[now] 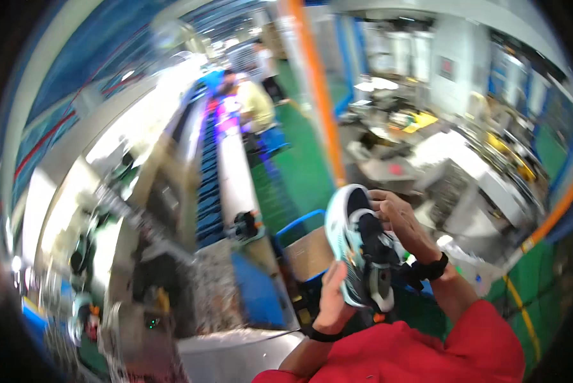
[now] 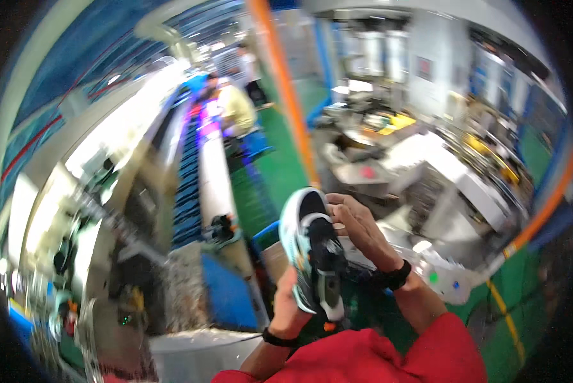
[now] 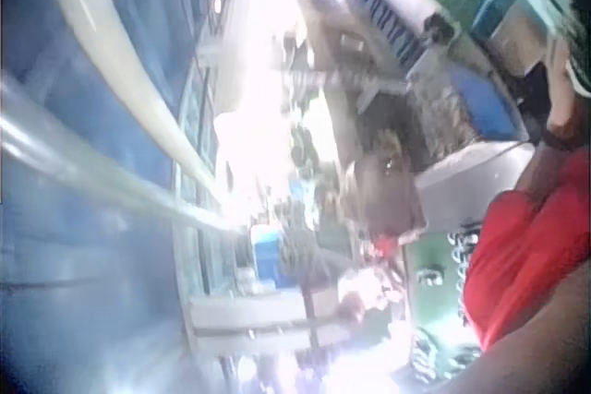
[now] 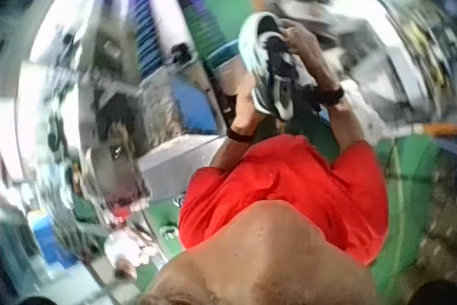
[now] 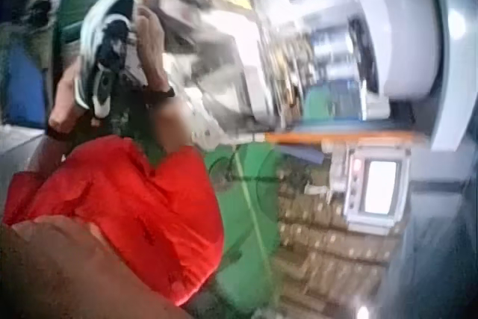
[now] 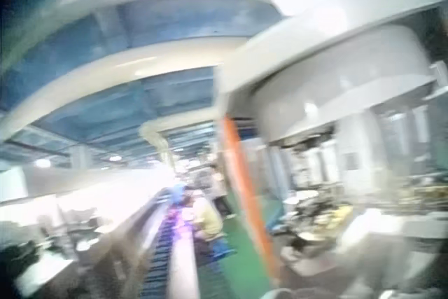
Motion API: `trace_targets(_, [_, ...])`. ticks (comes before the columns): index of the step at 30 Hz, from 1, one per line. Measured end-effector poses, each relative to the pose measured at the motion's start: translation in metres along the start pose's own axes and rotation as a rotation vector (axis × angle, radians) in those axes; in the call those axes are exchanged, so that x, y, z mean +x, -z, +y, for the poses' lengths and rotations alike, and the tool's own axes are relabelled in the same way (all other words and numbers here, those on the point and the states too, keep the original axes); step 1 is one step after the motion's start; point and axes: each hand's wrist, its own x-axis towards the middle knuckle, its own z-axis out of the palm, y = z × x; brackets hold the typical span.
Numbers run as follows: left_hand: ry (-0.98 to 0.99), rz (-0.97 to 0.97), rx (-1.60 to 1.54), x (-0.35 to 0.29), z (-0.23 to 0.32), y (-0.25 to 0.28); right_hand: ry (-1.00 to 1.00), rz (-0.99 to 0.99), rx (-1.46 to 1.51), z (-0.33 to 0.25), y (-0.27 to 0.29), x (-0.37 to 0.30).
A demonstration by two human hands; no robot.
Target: Operating a heel-lasting or shaping machine to process shoes in a factory.
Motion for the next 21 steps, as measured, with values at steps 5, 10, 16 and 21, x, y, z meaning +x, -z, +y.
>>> trace_targets(5, [-0.078, -0.013, 0.456, 0.079, -0.067, -0.071, -0.015, 0.159, 0.049, 0.027, 0.105, -0.073])
trace_targets(10, [-0.079, -0.294, 0.883, 0.143, -0.18, -0.148, -0.106, 0.818, 0.016, 0.035, 0.214, -0.112])
trace_targets(16, [0.279, -0.422, 0.769, 0.261, -0.307, -0.198, 0.112, 1.245, -0.098, 0.043, 0.337, -0.182])
trace_targets(21, [0.113, -0.304, 1.297, 0.385, -0.423, -0.239, 0.173, 1.405, -0.231, 0.017, 0.384, -0.211])
